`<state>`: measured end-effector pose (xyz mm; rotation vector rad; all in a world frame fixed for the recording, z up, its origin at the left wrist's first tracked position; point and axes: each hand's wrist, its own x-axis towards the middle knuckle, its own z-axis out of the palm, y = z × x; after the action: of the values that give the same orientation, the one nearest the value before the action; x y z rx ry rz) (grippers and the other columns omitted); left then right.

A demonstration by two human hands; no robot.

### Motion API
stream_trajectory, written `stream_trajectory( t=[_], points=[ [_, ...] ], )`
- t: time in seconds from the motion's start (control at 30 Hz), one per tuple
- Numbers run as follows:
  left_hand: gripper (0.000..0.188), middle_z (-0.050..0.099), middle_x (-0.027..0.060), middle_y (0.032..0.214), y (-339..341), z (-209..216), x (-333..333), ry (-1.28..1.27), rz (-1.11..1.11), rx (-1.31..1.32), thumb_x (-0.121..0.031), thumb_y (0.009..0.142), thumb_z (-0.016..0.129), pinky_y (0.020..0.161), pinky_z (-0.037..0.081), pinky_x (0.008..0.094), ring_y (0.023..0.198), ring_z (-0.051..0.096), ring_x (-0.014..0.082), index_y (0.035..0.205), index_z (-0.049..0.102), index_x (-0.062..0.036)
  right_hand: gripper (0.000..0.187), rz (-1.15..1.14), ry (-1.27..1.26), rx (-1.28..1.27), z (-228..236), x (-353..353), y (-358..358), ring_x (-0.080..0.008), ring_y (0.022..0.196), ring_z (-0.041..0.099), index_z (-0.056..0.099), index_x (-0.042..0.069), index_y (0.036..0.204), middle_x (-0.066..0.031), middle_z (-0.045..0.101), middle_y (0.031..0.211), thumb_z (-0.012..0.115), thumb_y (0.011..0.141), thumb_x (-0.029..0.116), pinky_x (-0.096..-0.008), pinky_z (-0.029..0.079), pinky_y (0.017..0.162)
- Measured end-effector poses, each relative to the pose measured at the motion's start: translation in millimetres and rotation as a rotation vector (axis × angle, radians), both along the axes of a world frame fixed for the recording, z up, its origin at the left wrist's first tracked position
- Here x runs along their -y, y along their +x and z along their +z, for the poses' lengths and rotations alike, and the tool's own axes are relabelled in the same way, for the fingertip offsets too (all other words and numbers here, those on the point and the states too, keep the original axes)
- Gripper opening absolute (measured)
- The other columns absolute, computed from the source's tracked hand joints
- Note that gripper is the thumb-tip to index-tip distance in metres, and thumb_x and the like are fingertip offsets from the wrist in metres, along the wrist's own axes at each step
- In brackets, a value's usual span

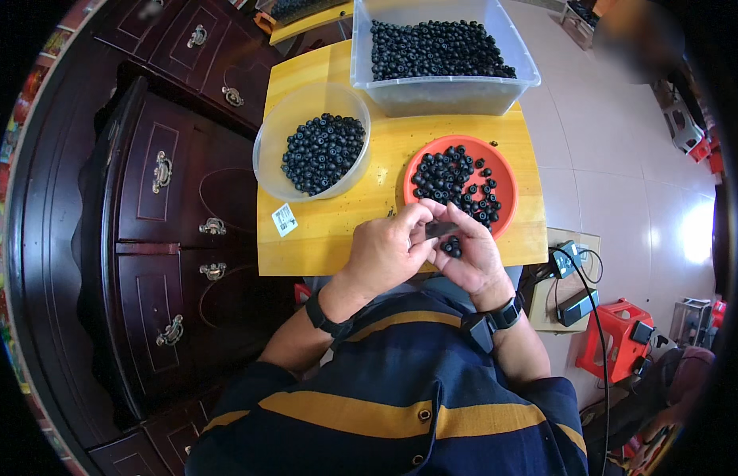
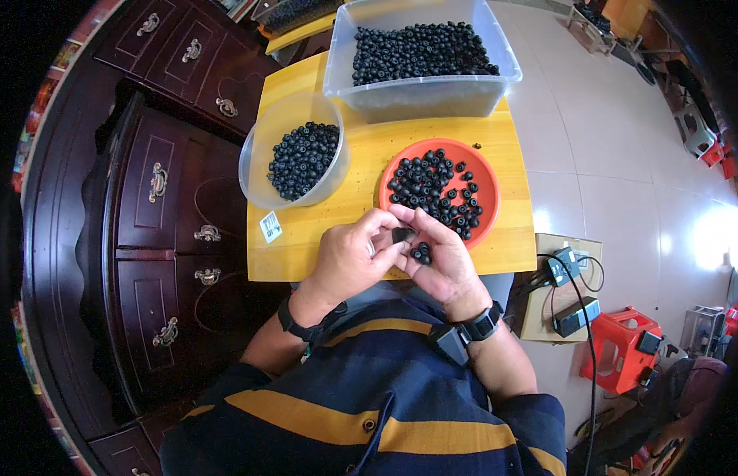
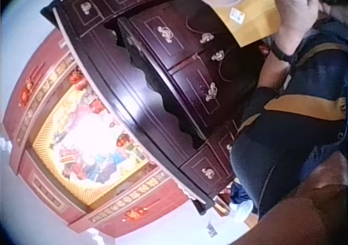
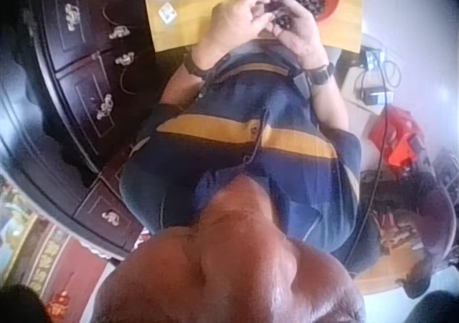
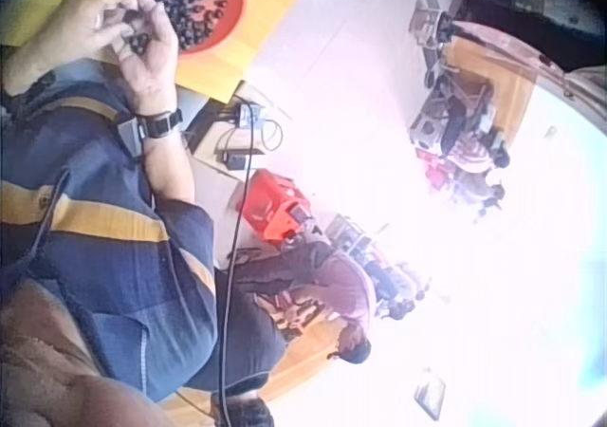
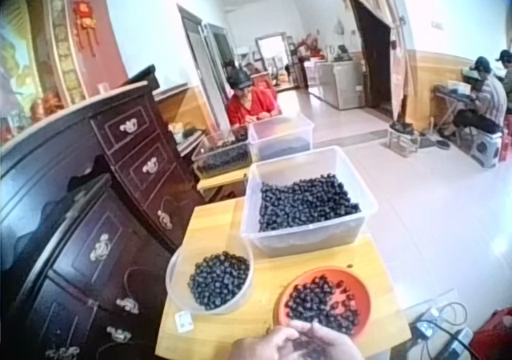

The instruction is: Sort and clean small black parts using a trimming tool.

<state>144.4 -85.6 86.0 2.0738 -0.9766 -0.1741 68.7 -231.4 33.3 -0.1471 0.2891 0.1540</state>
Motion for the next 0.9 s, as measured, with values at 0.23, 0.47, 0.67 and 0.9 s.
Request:
stream_trajectory(
  t=[0.23, 0.47, 0.67, 0.9],
  points=[
    [0.023, 0.057, 0.0037, 0.061, 7.7, -2.3, -2.1, -0.012, 0.047, 0.062, -0.009, 0.082, 0.078, 0.052, 0.047, 0.0329, 0.053, 0.061, 0.0190, 0.096, 0.060, -0.0081, 0.019, 0.049, -0.277, 0.005, 2.3, 1.6, -3.1, -0.0056, 0.083, 0.060, 0.061, 0.010, 0.117, 0.0025, 0.064, 0.096, 0.063, 0.100, 0.018, -0.0211, 0.054, 0.066],
    [0.024, 0.058, 0.0045, 0.062, 4.2, -0.6, -0.4, -0.110, 0.013, 0.070, -0.004, 0.081, 0.079, 0.052, 0.047, 0.0299, 0.054, 0.061, 0.0154, 0.103, 0.069, -0.0071, 0.015, 0.002, -0.183, 0.002, -7.6, -2.2, -2.8, -0.0066, 0.077, 0.061, 0.064, 0.008, 0.111, 0.0009, 0.065, 0.093, 0.064, 0.100, 0.019, -0.0200, 0.051, 0.063],
    [0.026, 0.066, 0.0071, 0.069, 2.4, -8.6, 2.0, -0.285, -0.004, 0.132, -0.002, 0.082, 0.079, 0.053, 0.049, 0.0299, 0.056, 0.064, 0.0151, 0.106, 0.073, -0.0071, 0.018, -0.031, -0.084, 0.042, -11.3, -7.0, -1.6, -0.0073, 0.077, 0.060, 0.064, 0.007, 0.113, 0.0008, 0.064, 0.091, 0.064, 0.100, 0.020, -0.0203, 0.049, 0.063],
    [0.017, 0.068, 0.0066, 0.070, 1.3, -13.8, -0.9, -0.332, -0.030, 0.174, -0.003, 0.084, 0.079, 0.052, 0.049, 0.0283, 0.055, 0.062, 0.0112, 0.098, 0.070, -0.0037, 0.019, -0.079, -0.049, 0.043, -12.8, -6.7, -3.1, -0.0066, 0.076, 0.058, 0.061, 0.006, 0.114, -0.0004, 0.063, 0.094, 0.063, 0.100, 0.018, -0.0194, 0.047, 0.061]
  ],
)
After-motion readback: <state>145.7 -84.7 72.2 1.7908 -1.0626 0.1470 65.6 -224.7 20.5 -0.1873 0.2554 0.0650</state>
